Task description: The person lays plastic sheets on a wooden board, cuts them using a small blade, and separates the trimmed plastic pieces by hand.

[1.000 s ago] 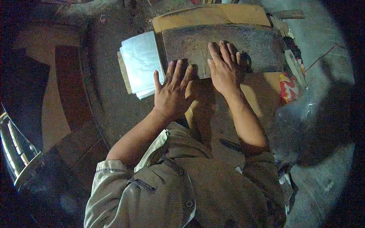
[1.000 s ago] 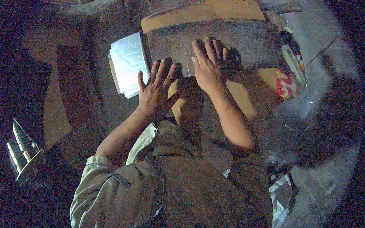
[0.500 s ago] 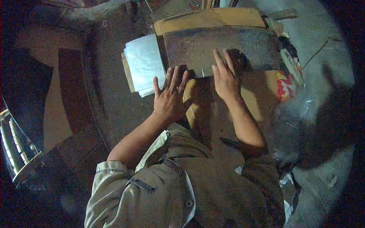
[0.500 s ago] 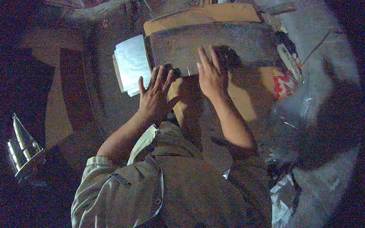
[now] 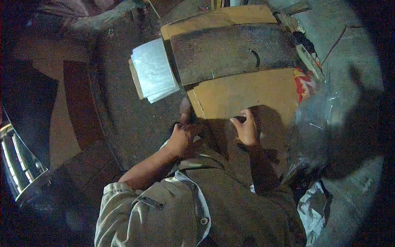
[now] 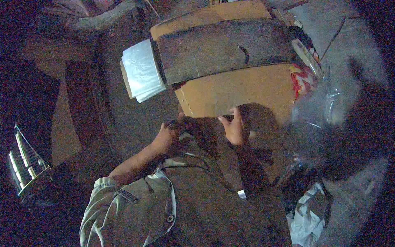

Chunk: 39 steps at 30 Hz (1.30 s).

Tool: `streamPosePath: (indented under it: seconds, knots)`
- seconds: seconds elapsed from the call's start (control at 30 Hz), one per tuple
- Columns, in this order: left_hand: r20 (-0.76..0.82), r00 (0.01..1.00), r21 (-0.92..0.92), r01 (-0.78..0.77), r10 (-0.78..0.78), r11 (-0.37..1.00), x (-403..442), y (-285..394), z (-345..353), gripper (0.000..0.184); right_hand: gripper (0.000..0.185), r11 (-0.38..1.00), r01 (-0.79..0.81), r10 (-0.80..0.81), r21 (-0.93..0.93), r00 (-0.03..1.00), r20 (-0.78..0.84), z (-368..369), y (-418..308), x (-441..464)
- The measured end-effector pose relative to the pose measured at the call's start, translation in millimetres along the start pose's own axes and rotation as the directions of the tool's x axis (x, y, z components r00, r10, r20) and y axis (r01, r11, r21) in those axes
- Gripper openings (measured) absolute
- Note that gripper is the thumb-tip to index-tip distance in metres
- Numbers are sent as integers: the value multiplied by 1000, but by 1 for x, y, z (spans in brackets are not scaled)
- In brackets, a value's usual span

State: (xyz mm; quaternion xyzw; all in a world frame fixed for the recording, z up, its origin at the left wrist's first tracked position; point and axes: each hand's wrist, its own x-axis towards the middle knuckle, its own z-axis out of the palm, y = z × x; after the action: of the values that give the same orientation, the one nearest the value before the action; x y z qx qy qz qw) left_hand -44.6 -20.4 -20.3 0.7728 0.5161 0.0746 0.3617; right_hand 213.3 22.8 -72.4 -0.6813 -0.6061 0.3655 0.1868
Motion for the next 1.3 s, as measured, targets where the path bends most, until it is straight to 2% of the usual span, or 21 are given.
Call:
streamPosePath:
  seconds: [0.1, 0.17, 0.3, 0.4, 0.47, 0.53, 0.6, 0.63, 0.67, 0.73, 0.8, 0.87, 0.9, 0.93, 1.0, 1.03, 1.07, 1.13, 1.2, 1.27, 1.3]
  knots:
    - [51, 994, -113, 105, -100, 988, -5, -1, 13, 46, 36, 997, 67, -70, -39, 994, -86, 3, 5, 0]
    - [-77, 997, -70, 18, -23, 997, -8, -1, 17, 45, 27, 998, 64, -65, -18, 997, -31, -1, 5, 5]
    - [10, 999, -118, 36, -35, 992, -6, 5, 4, 42, 18, 1000, -14, 14, 2, 1000, -7, -11, -6, 9]
    - [10, 998, -181, 61, -60, 982, -2, 6, -1, 38, 14, 993, -17, 17, -114, 1000, -1, -28, -32, 4]
    - [78, 996, -505, 83, -50, 859, 2, 11, -13, 49, 13, 995, 98, -94, 33, 990, -106, -34, -38, -1]
    - [39, 999, -541, 49, -33, 840, 7, 17, -14, 44, 11, 996, 52, -49, 78, 998, -34, -39, -35, -2]
    - [-2, 1000, -575, 13, -17, 818, 15, 26, -15, 39, 11, 962, 54, -64, 266, 997, 30, -43, -38, -6]
    - [79, 990, -733, 139, -120, 666, 21, 32, -15, 40, 15, 926, -5, -25, 378, 997, 73, -52, -65, -12]
    - [178, 963, -845, 254, -201, 470, 26, 38, -15, 41, 15, 927, 0, -29, 375, 997, 73, -52, -71, -17]
    - [126, 973, -870, 202, -193, 449, 35, 46, -18, 40, 17, 917, 53, -87, 395, 994, 70, -53, -78, -25]
    - [76, 980, -891, 150, -186, 428, 42, 49, -18, 38, 21, 952, 24, -57, 304, 994, 98, -52, -83, -33]
    - [84, 982, -981, 111, -168, 157, 46, 50, -16, 30, 26, 889, 71, -121, 452, 989, 82, -42, -76, -39]
    - [82, 982, -982, 109, -168, 157, 47, 49, -16, 30, 34, 868, 182, -234, 462, 971, 57, -39, -75, -37]
    - [64, 982, -978, 97, -177, 186, 47, 48, -17, 28, 34, 868, 182, -234, 462, 970, 58, -40, -77, -39]
    - [46, 982, -972, 87, -185, 217, 47, 48, -18, 26, 47, 853, 31, -88, 521, 992, 86, -43, -86, -43]
    - [6, 982, -982, 41, -190, 183, 47, 48, -19, 25, 58, 859, 56, -113, 508, 990, 81, -44, -85, -44]
    - [-35, 980, -989, -5, -196, 149, 46, 49, -21, 25, 58, 859, 57, -113, 509, 990, 80, -45, -83, -43]
    - [-36, 982, -983, -2, -183, 183, 46, 46, -23, 24, 62, 675, -62, -72, 735, 986, 148, -46, -81, -39]
    - [-38, 985, -976, 0, -171, 216, 46, 45, -24, 24, 57, 704, -143, -3, 696, 979, 204, -52, -87, -35]
    - [-25, 988, -993, -6, -153, 119, 46, 45, -25, 24, 52, 714, -246, 41, 655, 949, 311, -56, -89, -33]
    - [-25, 988, -993, -7, -152, 119, 46, 44, -25, 24, 43, 693, -230, 40, 683, 959, 282, -54, -92, -33]
